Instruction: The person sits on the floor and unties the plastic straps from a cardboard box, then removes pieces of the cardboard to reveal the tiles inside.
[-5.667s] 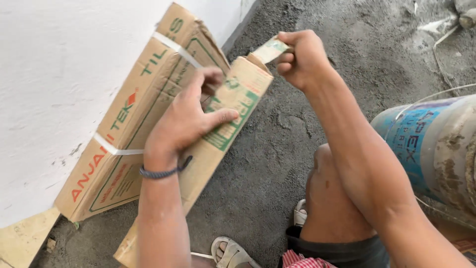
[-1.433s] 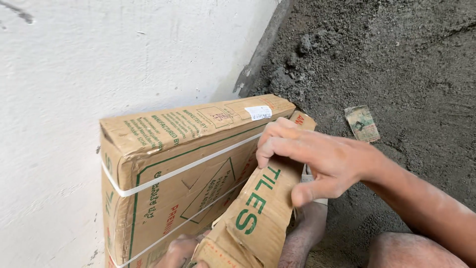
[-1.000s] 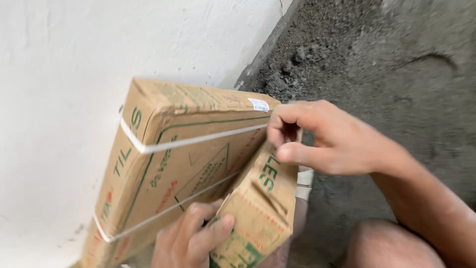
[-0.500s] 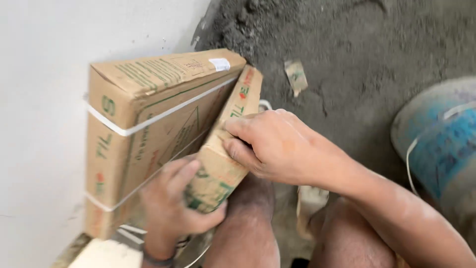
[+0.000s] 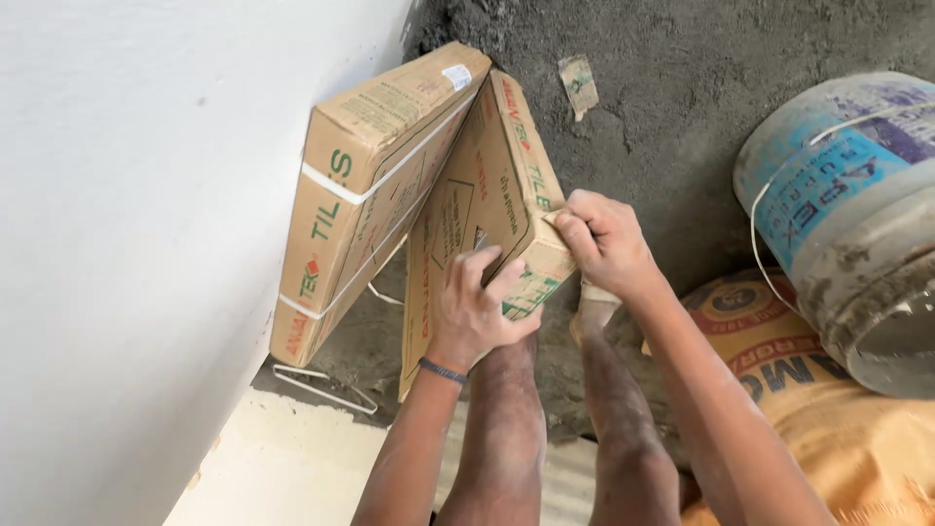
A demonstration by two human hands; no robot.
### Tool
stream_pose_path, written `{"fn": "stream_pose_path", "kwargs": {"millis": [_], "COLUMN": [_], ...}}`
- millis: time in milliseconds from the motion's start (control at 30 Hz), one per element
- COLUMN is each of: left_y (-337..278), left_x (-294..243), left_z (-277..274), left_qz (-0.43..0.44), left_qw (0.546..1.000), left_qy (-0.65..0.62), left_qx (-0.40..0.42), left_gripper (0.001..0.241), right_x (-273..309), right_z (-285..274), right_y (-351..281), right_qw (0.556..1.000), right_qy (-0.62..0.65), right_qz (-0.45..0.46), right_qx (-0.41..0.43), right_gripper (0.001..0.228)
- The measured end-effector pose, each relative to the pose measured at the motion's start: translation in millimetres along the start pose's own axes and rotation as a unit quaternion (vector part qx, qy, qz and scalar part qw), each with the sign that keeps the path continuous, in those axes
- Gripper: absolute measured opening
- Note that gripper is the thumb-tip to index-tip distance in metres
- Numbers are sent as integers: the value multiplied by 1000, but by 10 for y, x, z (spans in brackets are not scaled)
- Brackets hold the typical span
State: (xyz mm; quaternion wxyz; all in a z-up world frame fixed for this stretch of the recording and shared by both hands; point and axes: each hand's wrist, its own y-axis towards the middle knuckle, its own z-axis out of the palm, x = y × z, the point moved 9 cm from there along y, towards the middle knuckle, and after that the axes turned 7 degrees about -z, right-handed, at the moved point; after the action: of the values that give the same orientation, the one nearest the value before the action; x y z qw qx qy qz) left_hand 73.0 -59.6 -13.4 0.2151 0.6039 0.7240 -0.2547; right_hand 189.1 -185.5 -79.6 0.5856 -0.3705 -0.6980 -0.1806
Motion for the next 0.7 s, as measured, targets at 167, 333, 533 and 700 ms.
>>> {"fn": "stream_pose_path", "kwargs": {"millis": [167, 333, 533, 700], "left_y": [9, -185, -97, -115], "left_x": [125, 400, 341, 325], "left_z": [50, 256, 375, 362], "left_qz": [-94, -360, -409, -359], "left_qw": [992, 906, 866, 889], "left_qy": [-83, -221, -266, -246], "left_qx": [-1, 35, 106, 147], "left_gripper": [92, 92, 86, 87], "right_x": [-115, -266, -572, -364], "right_z": [31, 0, -18, -110], "right_y": [-108, -234, -581, -521], "right_qw": [998, 987, 959, 971], "right_qy": [36, 90, 215, 187], "right_qz": [52, 125, 167, 129], "right_qx": [-9, -35, -84, -79], "right_gripper": [26, 28, 26, 27]}}
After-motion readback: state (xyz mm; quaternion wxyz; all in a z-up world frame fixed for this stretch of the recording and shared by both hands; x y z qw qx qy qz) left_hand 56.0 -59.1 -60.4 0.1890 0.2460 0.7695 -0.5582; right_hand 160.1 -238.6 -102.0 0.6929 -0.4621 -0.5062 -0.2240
